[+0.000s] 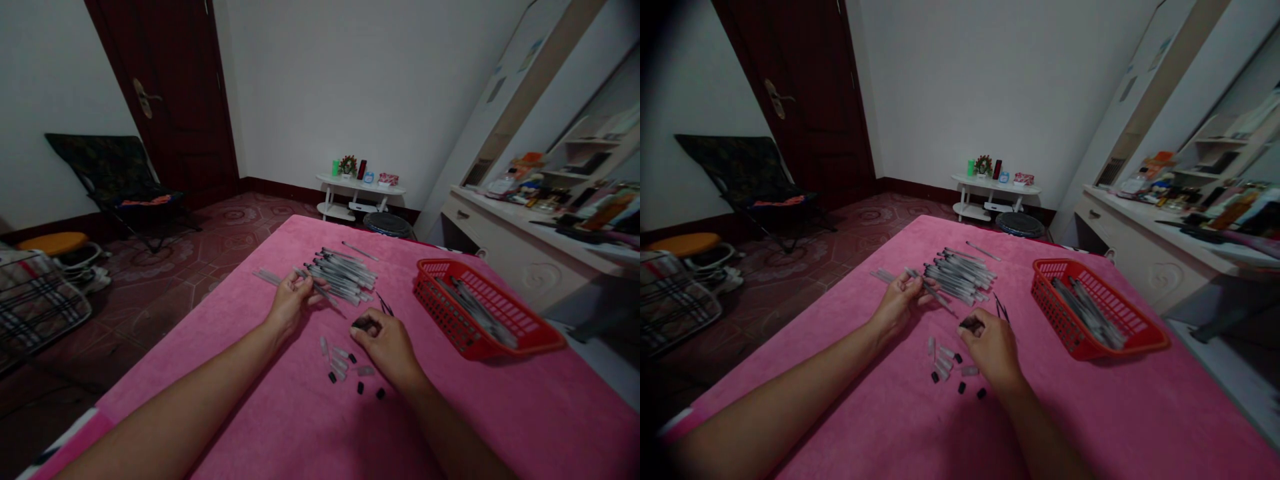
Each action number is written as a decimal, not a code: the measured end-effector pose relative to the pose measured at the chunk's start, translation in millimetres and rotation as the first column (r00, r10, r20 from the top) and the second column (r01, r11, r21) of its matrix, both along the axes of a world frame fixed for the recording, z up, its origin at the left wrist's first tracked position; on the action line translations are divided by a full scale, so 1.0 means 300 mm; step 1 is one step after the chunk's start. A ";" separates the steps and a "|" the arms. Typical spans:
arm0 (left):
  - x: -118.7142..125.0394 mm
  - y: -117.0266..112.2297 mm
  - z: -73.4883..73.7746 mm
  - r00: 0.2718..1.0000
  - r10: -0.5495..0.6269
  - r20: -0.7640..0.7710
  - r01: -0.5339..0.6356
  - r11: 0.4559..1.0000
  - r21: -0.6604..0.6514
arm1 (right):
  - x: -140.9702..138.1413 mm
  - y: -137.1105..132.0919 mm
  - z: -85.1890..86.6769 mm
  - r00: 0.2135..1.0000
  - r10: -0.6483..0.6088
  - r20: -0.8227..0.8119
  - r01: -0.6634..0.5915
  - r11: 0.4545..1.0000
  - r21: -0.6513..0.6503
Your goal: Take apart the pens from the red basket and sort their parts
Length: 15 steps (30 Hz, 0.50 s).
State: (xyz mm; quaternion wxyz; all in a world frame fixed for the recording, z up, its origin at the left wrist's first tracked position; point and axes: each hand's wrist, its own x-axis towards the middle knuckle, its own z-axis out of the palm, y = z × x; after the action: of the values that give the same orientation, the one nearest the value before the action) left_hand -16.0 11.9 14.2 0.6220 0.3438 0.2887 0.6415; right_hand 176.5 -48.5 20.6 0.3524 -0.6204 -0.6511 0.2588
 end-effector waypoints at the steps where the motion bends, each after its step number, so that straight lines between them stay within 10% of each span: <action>1: -0.015 0.015 0.011 0.997 0.061 -0.044 -0.059 0.997 0.043 | -0.001 -0.001 0.000 1.000 0.012 0.016 -0.011 1.000 -0.014; 4: -0.088 0.065 0.043 0.878 0.346 -0.330 -0.246 0.919 0.310 | -0.002 0.000 -0.008 0.999 0.029 0.045 -0.028 0.999 -0.027; 9: -0.235 0.136 0.038 0.337 0.685 -0.646 -0.055 0.699 0.713 | -0.008 0.005 -0.019 0.998 0.057 0.040 -0.056 0.998 -0.021; 15: -0.280 0.161 -0.019 -0.147 0.672 -0.726 0.246 0.736 0.631 | -0.018 -0.007 0.001 0.988 0.091 0.127 -0.087 0.996 -0.033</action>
State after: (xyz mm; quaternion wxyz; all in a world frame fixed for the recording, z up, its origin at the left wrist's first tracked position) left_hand -100.0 60.4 8.5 -0.0817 0.8089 0.4858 0.3211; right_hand 171.2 -50.6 20.9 0.2895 -0.6107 -0.6959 0.2428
